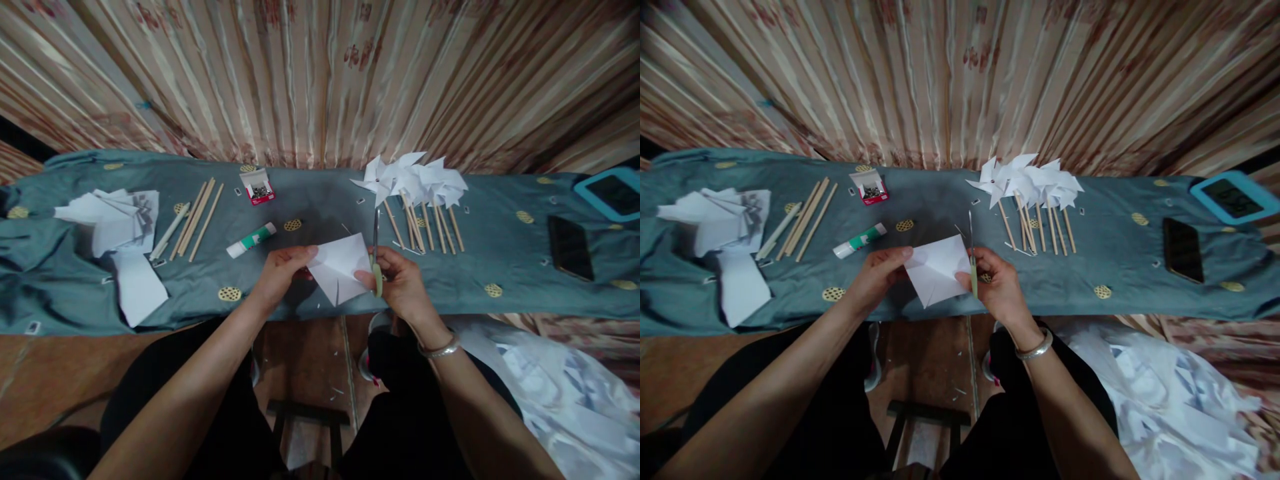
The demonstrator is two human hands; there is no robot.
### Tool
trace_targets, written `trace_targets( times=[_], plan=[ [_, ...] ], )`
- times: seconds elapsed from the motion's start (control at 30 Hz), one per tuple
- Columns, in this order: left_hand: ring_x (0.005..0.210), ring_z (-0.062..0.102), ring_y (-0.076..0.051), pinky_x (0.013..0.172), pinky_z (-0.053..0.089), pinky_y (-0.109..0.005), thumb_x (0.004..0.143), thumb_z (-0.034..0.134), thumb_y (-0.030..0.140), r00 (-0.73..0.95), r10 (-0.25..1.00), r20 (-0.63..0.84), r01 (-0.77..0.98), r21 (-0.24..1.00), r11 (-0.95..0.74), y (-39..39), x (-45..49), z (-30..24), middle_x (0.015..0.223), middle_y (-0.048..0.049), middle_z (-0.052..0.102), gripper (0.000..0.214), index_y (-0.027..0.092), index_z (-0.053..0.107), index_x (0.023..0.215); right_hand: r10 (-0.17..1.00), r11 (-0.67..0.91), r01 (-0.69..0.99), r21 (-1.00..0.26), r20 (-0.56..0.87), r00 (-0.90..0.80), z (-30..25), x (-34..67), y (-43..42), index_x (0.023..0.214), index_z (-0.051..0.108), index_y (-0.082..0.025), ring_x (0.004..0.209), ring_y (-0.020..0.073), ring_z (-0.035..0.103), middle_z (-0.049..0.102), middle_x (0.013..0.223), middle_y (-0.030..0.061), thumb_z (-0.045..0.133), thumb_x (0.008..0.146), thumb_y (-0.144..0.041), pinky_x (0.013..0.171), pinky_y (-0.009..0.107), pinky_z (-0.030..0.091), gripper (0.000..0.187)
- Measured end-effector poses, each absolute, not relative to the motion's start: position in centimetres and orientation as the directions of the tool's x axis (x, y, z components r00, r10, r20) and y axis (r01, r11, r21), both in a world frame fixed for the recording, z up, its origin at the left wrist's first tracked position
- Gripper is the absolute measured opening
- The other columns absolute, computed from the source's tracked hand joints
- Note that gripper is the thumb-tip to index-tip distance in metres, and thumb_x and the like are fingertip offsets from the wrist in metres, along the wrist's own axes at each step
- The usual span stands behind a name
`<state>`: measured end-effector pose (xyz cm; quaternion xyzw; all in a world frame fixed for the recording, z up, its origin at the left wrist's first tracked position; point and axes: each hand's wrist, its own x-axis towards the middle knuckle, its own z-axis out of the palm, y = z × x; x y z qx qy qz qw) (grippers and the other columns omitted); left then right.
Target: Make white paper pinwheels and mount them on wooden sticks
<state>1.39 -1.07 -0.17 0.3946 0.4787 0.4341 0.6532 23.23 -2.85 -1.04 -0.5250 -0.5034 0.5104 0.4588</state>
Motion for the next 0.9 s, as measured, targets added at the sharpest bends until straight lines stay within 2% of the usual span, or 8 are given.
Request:
trace_targets(
  times=[0.1,0.17,0.23,0.33,0.53,0.67,0.77,0.9],
  plan=[
    [0.093,0.067,-0.028,0.078,0.052,-0.035,0.069,0.074,0.058,0.214,0.95,-0.226,-0.359,0.887,0.292,-1.6,2.3,0.0,0.098,-0.0111,0.074,0.049,0.017,0.074,0.096,0.994,-0.025,0.05,-0.998,-0.019,0.107,-1.6,22.7,-2.5,0.096,0.064,-0.023,0.059,0.0128,0.058,0.068,0.068,-0.0044,0.086,0.06,-0.038,0.054,0.024,0.046,0.045],
    [0.103,0.066,-0.029,0.086,0.051,-0.036,0.063,0.081,0.049,0.263,0.946,-0.192,-0.35,0.894,0.278,-2.2,3.1,0.1,0.107,-0.0102,0.073,0.054,0.017,0.072,0.105,0.987,-0.018,0.04,-0.999,-0.011,0.16,-1.8,22.3,-2.2,0.097,0.063,-0.023,0.058,0.0132,0.059,0.068,0.067,-0.0044,0.086,0.061,-0.039,0.054,0.025,0.047,0.045],
    [0.101,0.066,-0.028,0.088,0.05,-0.036,0.056,0.087,0.039,0.275,0.938,-0.209,-0.272,0.919,0.285,-2.8,4.0,0.0,0.106,-0.009,0.074,0.056,0.016,0.07,0.105,0.984,-0.015,0.036,-0.999,-0.008,0.176,-1.9,21.8,-2.1,0.098,0.063,-0.023,0.058,0.0139,0.06,0.069,0.068,-0.004,0.085,0.062,-0.039,0.056,0.026,0.048,0.045],
    [0.095,0.068,-0.026,0.087,0.051,-0.036,0.056,0.085,0.036,0.232,0.935,-0.268,-0.199,0.928,0.316,-3.6,5.2,-0.2,0.1,-0.009,0.075,0.05,0.015,0.07,0.099,0.987,0.015,0.029,-0.999,0.019,0.157,-2.0,20.9,-2.1,0.097,0.063,-0.023,0.063,0.0157,0.064,0.071,0.073,-0.0026,0.085,0.063,-0.037,0.061,0.028,0.051,0.043],
    [0.086,0.07,-0.026,0.082,0.054,-0.036,0.058,0.079,0.03,-0.038,0.924,-0.38,-0.237,0.902,0.361,-3.3,5.5,-0.5,0.09,-0.0081,0.076,0.033,0.013,0.072,0.086,0.994,-0.039,-0.136,-0.99,-0.052,0.093,-1.6,19.8,-2.1,0.092,0.061,-0.024,0.071,0.0187,0.068,0.073,0.075,-0.0024,0.087,0.058,-0.038,0.067,0.032,0.056,0.044],
    [0.083,0.069,-0.024,0.08,0.055,-0.035,0.058,0.081,0.027,-0.085,0.938,-0.336,-0.247,0.919,0.307,-2.9,5.1,-0.4,0.088,-0.0073,0.076,0.031,0.013,0.072,0.084,0.99,-0.124,-0.184,-0.975,-0.133,0.041,-1.0,19.8,-2.2,0.087,0.061,-0.023,0.076,0.0194,0.067,0.071,0.074,-0.0024,0.087,0.058,-0.04,0.067,0.031,0.055,0.042],
    [0.084,0.069,-0.022,0.08,0.055,-0.034,0.058,0.083,0.029,-0.079,0.952,-0.297,-0.247,0.931,0.27,-2.7,4.8,-0.4,0.092,-0.0075,0.076,0.034,0.013,0.072,0.086,0.989,-0.147,-0.133,-0.98,-0.15,0.012,-0.6,19.8,-2.5,0.083,0.062,-0.023,0.067,0.0156,0.062,0.068,0.07,-0.0032,0.085,0.059,-0.047,0.061,0.028,0.051,0.041],
    [0.084,0.068,-0.023,0.075,0.055,-0.033,0.06,0.081,0.031,-0.112,0.959,-0.26,-0.246,0.942,0.227,-1.9,4.0,-0.4,0.093,-0.009,0.075,0.032,0.013,0.071,0.084,0.99,-0.123,-0.042,-0.992,-0.12,-0.069,0.0,19.8,-3.2,0.073,0.063,-0.022,0.057,0.012,0.054,0.061,0.061,-0.0029,0.077,0.068,-0.059,0.056,0.026,0.048,0.04]
  ],
)
